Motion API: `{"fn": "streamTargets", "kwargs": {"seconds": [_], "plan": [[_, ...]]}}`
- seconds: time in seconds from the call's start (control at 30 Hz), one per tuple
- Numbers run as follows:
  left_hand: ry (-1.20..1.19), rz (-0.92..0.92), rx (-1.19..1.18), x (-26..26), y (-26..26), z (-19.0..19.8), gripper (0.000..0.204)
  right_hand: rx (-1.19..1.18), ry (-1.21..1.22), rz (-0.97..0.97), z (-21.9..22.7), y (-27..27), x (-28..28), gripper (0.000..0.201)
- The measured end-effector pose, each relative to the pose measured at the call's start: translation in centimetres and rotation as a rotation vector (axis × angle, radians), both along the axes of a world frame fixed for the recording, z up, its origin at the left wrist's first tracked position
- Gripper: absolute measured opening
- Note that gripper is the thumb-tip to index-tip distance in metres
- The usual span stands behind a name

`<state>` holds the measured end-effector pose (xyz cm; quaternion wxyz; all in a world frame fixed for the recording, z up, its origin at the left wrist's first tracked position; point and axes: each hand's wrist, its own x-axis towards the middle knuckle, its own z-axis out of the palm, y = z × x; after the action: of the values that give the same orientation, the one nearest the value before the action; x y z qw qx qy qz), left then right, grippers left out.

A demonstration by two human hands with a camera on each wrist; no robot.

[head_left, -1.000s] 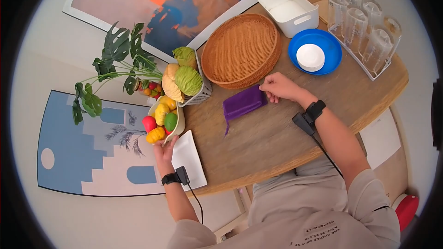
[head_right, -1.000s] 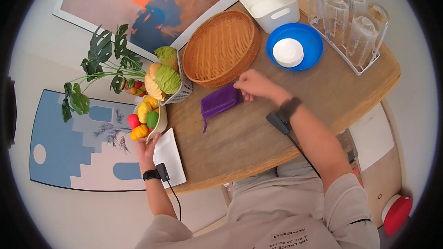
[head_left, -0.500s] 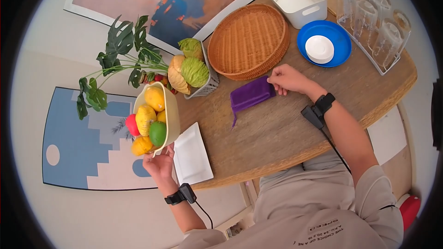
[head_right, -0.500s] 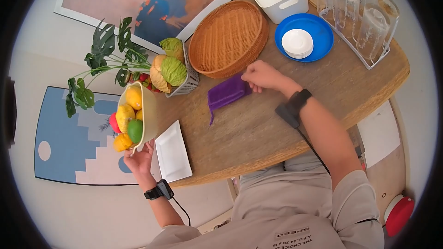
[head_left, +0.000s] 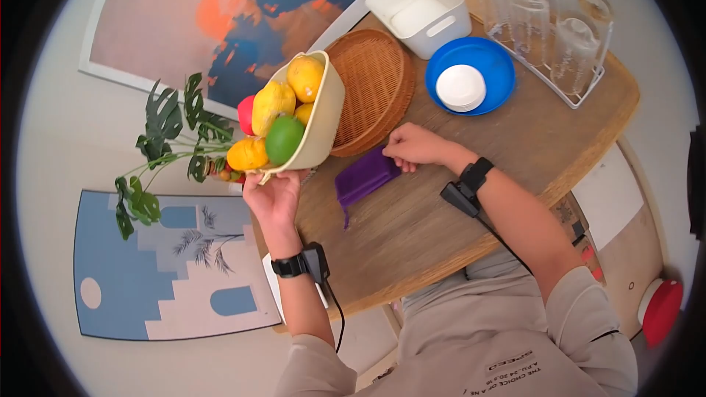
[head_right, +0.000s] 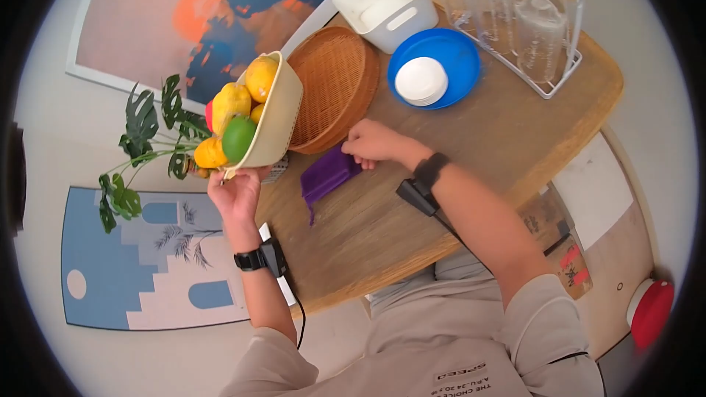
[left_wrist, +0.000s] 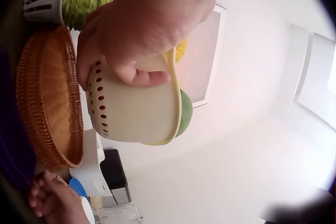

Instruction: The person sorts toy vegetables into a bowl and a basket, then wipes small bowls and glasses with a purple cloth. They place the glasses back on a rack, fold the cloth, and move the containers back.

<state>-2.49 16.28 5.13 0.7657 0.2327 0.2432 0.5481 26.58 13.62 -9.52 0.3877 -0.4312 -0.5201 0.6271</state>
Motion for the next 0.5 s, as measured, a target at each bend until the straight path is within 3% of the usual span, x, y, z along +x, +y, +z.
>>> {"fn": "streamTargets", "kwargs": {"seconds": [0.07,0.1,0.23,0.33,0.43,0.5], "plan": [[0.033,-0.007,-0.051,2.6,1.9,-0.4,0.067,0.008,-0.015,0.006,0.1,0.1,0.1,0.024],[0.046,0.132,-0.165,2.7,3.7,-1.1,0.066,0.012,-0.02,0.014,0.1,0.0,0.1,0.024],[0.37,0.303,-0.071,5.4,7.8,-2.0,0.051,0.003,-0.033,0.022,0.2,0.1,0.0,0.023],[0.621,0.229,0.119,6.6,9.1,-2.2,0.067,0.002,-0.045,0.031,0.2,0.1,0.0,0.023],[0.837,0.494,0.207,9.7,7.3,-1.9,0.091,0.021,-0.049,0.029,0.2,0.2,-0.1,0.024],[0.906,0.511,0.221,9.5,7.7,-2.1,0.101,0.04,-0.018,-0.003,-0.1,0.2,-0.3,0.028]]}}
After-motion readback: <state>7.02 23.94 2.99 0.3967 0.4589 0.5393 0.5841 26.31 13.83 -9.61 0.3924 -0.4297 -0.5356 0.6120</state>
